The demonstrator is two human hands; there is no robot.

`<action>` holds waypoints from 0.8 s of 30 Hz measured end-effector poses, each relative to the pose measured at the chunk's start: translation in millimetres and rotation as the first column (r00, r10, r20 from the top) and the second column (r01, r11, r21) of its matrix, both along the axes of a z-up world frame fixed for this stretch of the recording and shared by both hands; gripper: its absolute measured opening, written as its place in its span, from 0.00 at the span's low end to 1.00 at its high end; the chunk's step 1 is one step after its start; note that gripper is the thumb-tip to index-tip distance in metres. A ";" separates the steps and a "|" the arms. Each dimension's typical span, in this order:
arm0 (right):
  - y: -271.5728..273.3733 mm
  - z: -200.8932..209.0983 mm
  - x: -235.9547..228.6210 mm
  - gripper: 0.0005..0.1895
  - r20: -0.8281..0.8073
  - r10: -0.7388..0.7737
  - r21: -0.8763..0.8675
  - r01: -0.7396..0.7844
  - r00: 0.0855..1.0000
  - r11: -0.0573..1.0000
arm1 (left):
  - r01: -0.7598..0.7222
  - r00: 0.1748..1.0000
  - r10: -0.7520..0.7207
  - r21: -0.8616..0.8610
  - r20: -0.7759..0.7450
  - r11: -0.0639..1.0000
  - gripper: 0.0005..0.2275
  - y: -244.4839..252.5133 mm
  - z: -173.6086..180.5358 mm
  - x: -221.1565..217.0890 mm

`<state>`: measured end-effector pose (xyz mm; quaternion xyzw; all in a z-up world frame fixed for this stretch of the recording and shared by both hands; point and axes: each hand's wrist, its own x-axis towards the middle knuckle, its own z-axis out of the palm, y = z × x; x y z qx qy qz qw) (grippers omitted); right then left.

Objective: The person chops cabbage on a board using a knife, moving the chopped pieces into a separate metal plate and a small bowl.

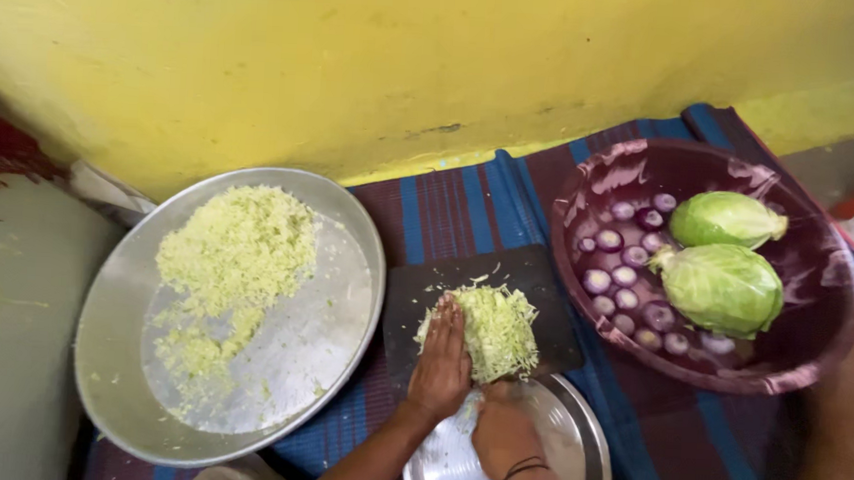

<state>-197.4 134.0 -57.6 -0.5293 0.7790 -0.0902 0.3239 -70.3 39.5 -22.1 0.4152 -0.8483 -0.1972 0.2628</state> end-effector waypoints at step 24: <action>-8.4 -3.7 -5.4 0.20 0.065 0.016 0.052 -0.019 0.998 0.998 | -0.064 0.990 0.064 0.003 -0.122 0.998 0.26 -21.9 8.3 29.8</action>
